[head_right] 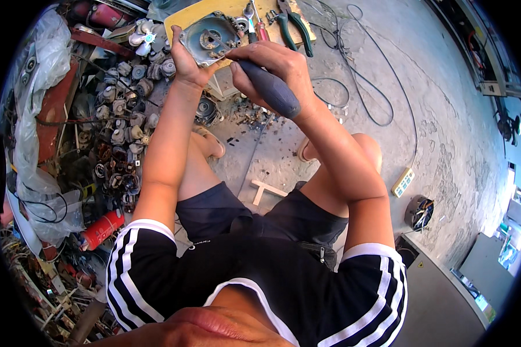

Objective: The person disassembles metal motor components using a screwdriver by hand, prying parts apart and setting them on the floor and a small table.

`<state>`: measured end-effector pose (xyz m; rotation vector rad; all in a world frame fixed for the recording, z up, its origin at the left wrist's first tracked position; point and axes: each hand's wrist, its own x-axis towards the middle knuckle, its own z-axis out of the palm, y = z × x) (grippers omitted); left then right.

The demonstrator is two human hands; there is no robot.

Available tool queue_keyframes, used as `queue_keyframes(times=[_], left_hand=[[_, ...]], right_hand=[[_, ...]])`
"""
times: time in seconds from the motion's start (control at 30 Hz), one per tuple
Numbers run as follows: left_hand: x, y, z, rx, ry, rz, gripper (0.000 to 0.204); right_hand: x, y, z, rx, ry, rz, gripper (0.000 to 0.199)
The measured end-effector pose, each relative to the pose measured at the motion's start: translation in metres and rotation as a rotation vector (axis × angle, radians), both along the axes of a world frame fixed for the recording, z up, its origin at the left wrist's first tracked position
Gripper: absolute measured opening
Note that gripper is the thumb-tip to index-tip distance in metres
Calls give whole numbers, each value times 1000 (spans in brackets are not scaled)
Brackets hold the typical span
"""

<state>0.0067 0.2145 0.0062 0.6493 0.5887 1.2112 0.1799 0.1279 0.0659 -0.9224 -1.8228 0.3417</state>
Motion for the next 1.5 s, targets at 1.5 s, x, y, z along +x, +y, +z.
queue_keyframes(times=[1.5], left_hand=[[-13,22,-22,362,401,143,86]], right_hand=[[7,-3,-1,-439,255,-43,25]])
